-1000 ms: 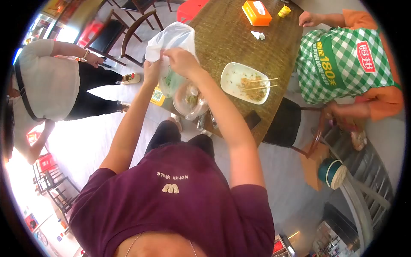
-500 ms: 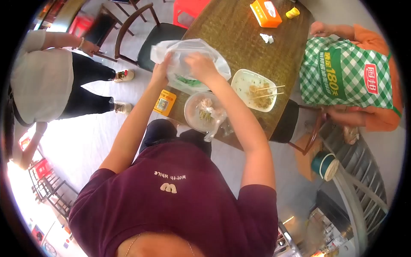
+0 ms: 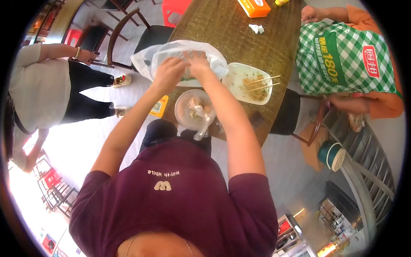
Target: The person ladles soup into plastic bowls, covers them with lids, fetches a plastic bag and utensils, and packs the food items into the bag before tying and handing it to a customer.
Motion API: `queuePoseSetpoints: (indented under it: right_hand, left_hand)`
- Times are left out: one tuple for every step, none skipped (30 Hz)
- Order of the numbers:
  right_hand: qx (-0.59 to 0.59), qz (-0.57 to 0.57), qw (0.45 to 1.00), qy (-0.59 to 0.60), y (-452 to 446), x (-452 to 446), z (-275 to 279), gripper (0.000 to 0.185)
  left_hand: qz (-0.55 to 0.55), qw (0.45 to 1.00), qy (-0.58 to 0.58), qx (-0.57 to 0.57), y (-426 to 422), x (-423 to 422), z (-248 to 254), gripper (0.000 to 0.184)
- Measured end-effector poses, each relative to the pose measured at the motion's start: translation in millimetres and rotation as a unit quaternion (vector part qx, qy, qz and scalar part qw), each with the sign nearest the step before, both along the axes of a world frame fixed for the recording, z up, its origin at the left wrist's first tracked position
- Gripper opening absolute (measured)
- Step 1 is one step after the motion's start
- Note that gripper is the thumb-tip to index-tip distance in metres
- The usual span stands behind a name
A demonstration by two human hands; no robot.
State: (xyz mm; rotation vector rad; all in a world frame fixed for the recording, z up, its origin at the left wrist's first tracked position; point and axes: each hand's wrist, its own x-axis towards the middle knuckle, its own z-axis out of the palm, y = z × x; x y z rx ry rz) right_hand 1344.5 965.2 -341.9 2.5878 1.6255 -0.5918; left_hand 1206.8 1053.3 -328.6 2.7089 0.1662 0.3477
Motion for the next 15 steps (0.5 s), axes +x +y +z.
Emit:
queuePoseSetpoints:
  right_hand:
    - [-0.025, -0.004, 0.999, 0.021, 2, 6, -2, 0.090]
    - [-0.052, -0.008, 0.998, 0.043, 1, 14, -11, 0.095]
    - [-0.082, -0.012, 0.994, 0.067, -2, 22, -24, 0.100]
    - [-0.073, 0.028, 0.992, 0.099, -8, 31, -29, 0.085]
    - [-0.028, 0.008, 0.994, 0.109, -13, 34, -37, 0.079]
    - [0.017, -0.013, 0.992, 0.122, -20, 33, -46, 0.073]
    - [0.059, -0.037, 0.988, 0.136, -29, 27, -43, 0.067]
    - [0.088, -0.029, 0.966, 0.240, -34, 25, -29, 0.061]
    - [0.117, -0.022, 0.933, 0.341, -36, 26, -5, 0.056]
    - [0.144, -0.015, 0.887, 0.438, -41, 26, 26, 0.051]
    - [0.159, -0.021, 0.856, 0.491, -58, 20, 75, 0.046]
    - [0.206, -0.022, 0.813, 0.544, -78, 17, 97, 0.038]
    - [0.253, -0.087, 0.777, 0.570, -103, 11, 111, 0.041]
    - [0.300, -0.150, 0.735, 0.589, -126, 6, 122, 0.045]
    - [0.336, -0.208, 0.747, 0.534, -149, 0, 118, 0.051]
  left_hand:
    - [0.045, 0.987, 0.114, 0.105, 13, 17, -41, 0.060]
    - [0.090, 0.948, 0.227, 0.204, 19, 26, -62, 0.062]
    - [0.094, 0.943, 0.239, 0.212, 21, 23, -59, 0.065]
    - [0.099, 0.937, 0.253, 0.219, 24, 15, -52, 0.068]
    - [0.103, 0.931, 0.266, 0.227, 25, 12, -48, 0.070]
    - [0.092, 0.923, 0.276, 0.253, 22, 13, -52, 0.077]
    - [0.101, 0.920, 0.292, 0.242, 19, 13, -56, 0.079]
    - [0.110, 0.917, 0.305, 0.232, 18, 17, -60, 0.081]
    - [0.118, 0.914, 0.318, 0.222, 13, 20, -63, 0.083]
    - [0.094, 0.892, 0.408, 0.172, 8, 26, -34, 0.088]
    - [0.094, 0.899, 0.385, 0.186, 6, 24, -33, 0.092]
    - [0.086, 0.916, 0.347, 0.182, 8, 21, -37, 0.078]
    - [0.080, 0.932, 0.305, 0.178, 9, 19, -39, 0.065]
    - [0.079, 0.931, 0.317, 0.163, 8, 22, -37, 0.056]
    - [0.078, 0.930, 0.327, 0.147, 5, 26, -35, 0.047]
